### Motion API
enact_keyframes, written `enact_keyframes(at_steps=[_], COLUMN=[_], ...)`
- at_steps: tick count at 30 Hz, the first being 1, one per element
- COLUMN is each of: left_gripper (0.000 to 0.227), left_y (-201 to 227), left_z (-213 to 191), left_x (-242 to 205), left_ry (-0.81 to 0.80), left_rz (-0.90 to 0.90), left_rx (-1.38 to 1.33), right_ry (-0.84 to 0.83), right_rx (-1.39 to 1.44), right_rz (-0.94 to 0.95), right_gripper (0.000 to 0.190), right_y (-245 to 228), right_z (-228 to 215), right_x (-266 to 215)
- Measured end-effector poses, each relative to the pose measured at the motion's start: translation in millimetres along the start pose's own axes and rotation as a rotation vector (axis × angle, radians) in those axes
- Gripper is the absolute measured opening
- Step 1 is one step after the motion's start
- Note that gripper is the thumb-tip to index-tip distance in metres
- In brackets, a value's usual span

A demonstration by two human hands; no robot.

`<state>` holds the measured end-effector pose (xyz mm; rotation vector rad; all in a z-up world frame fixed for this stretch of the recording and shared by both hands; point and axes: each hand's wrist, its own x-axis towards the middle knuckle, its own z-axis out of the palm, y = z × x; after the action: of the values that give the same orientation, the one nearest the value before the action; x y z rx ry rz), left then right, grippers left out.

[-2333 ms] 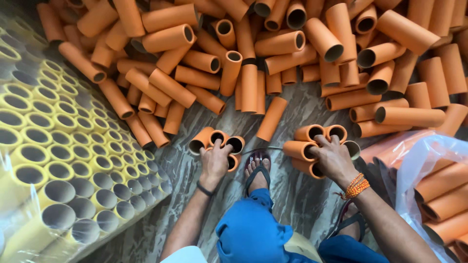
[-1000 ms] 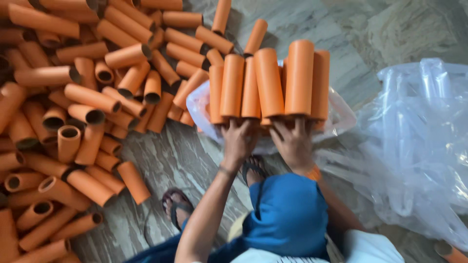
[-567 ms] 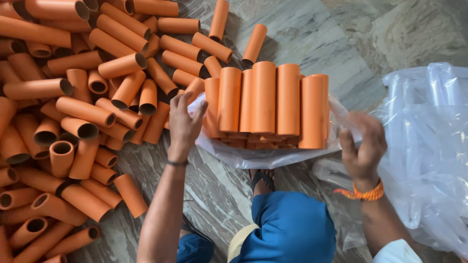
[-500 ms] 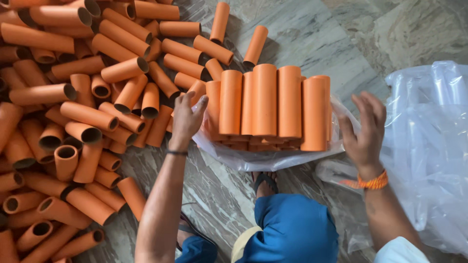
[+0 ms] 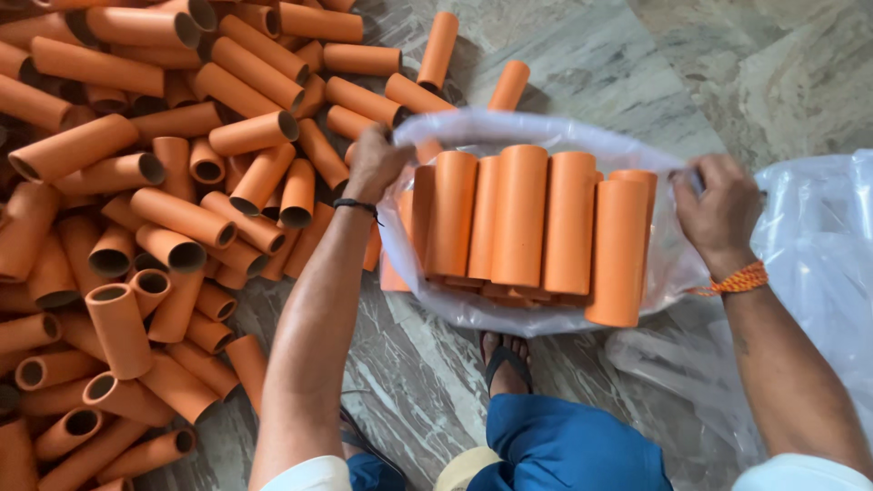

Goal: The person sits on the floor and repeatedly picks up small orange cylindrical objects from a large pile. They place the cylinders into a clear plastic bag, arranging them in neat rows. The person continues this process, filling the bag with the orange cylinders.

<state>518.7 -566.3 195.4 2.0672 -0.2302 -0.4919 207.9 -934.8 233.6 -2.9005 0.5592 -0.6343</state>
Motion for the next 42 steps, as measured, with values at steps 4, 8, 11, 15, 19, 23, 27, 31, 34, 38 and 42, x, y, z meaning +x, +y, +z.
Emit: enact_keyframes(at_steps=[4,8,11,15,19,23,27,31,34,38,42], left_gripper=[0.024,0.033,0.041,0.038,0.026,0.029,0.065,0.074,0.066,0.049,0.052], left_y=[-2,-30,-27,5,4,12,74,130,152,161,170], left_z=[-29,-60,-51,-71,-125,-133,-107,11,109,150,146], left_x=[-49,-105,-144,-147,-128,-140,-176,-229,-249,-228,-226], left_ry=[0.223,-0.199,-0.422,-0.421,-0.181,-0.253,0.032,-0.245,-0.131,-0.046,-0.112], left_rz=[0.418,0.148,-0.148,-0.018,-0.145,-0.172,0.489,0.797,1.047,1.050,1.080], left_rx=[-0.021,-0.095,-0.332,0.015,-0.244,-0.087,0.661,0.249,0.614,0.777,0.597], right_ry=[0.109,-0.213,-0.387,-0.360,-0.210,-0.221,-0.324,-0.489,-0.680,-0.389,-0.022], right_rx=[0.253,0.885,1.216,0.878,0.904,0.943,1.439,1.769,1.589,1.104,1.342], right_rz=[0.183,0.509,0.686,0.515,0.777,0.811,0.816,0.975,0.814,0.583,0.756], right_gripper=[0.014,0.038,0.055,0.055,0.020,0.028,0.040,0.052,0.050,0.027,0.024], right_y=[4,18,13,28,77,88,58,15,14,59,51], right_z=[-26,-33,-25,-38,-65,-61,-77,-70,-51,-46,-60], right_x=[-33,-98,-136,-119,-91,-94,-103,-115,-117,-99,-84])
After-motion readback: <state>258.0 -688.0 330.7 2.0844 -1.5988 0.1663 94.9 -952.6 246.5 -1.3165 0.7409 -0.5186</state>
